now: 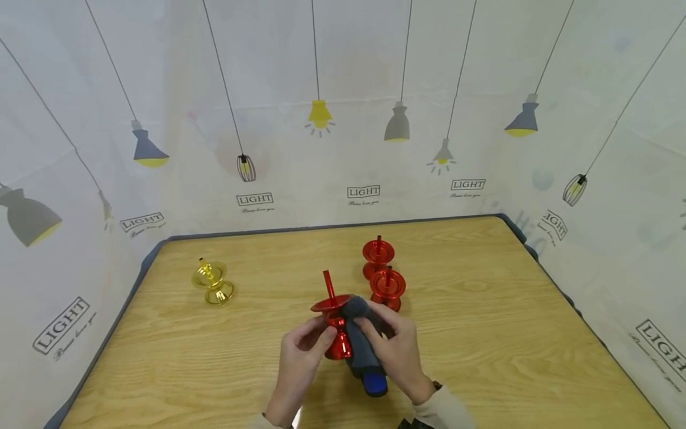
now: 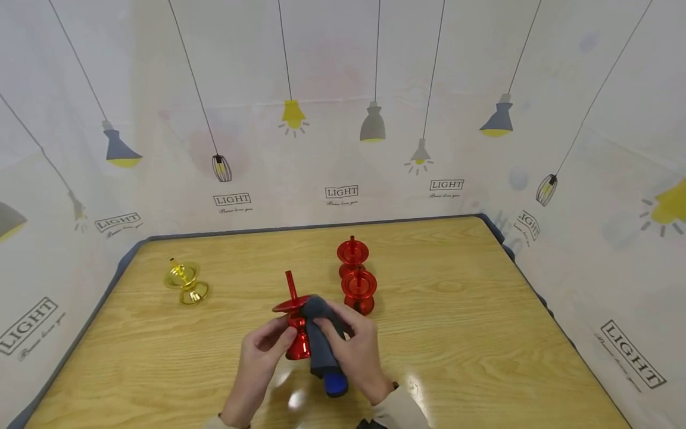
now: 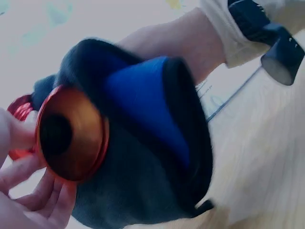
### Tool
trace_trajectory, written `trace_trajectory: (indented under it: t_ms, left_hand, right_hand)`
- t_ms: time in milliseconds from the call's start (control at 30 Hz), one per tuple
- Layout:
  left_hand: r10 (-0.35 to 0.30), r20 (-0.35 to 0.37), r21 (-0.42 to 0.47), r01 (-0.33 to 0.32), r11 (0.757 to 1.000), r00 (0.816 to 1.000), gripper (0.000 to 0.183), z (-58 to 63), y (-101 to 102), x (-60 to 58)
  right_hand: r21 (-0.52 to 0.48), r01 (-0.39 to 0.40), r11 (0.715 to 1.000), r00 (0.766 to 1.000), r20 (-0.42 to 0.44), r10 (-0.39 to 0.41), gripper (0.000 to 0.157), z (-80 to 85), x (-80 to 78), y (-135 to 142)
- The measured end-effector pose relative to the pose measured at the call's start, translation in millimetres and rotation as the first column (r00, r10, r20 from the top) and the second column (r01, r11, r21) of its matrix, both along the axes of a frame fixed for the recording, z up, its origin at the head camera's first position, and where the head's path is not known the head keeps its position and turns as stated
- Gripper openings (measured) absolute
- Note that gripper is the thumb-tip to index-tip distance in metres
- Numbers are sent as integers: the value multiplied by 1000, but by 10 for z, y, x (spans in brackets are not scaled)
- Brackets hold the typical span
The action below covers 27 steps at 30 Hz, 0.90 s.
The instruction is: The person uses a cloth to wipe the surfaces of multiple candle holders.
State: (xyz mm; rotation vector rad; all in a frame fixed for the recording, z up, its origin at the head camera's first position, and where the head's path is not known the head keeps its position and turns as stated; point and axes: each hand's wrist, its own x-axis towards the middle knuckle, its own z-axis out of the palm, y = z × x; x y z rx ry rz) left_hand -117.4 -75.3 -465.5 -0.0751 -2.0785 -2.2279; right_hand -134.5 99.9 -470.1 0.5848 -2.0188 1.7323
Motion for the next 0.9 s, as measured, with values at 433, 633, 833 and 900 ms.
trace_trajectory:
  t_ms: [433, 633, 833, 900]
  left_hand:
    - [122, 29, -23, -121, 992, 992, 25, -10, 63, -37]
    - [-28, 35, 57, 26, 998, 999, 28, -1, -31, -60]
    - [-18, -8, 40, 18, 999, 1000, 27, -2, -18, -56]
    - [6, -32, -13, -7, 1000, 999, 25, -7, 11, -51]
  right_hand:
    - [139, 168, 976, 938, -327, -115, 40, -1, 4, -75]
    - [-19, -17, 1000, 996, -91, 15, 32, -55, -31, -27]
    - [-73, -26, 997, 998, 53, 30, 28, -65, -30, -11]
    - [-52, 12, 999, 1000, 28, -11, 29, -69, -23, -19]
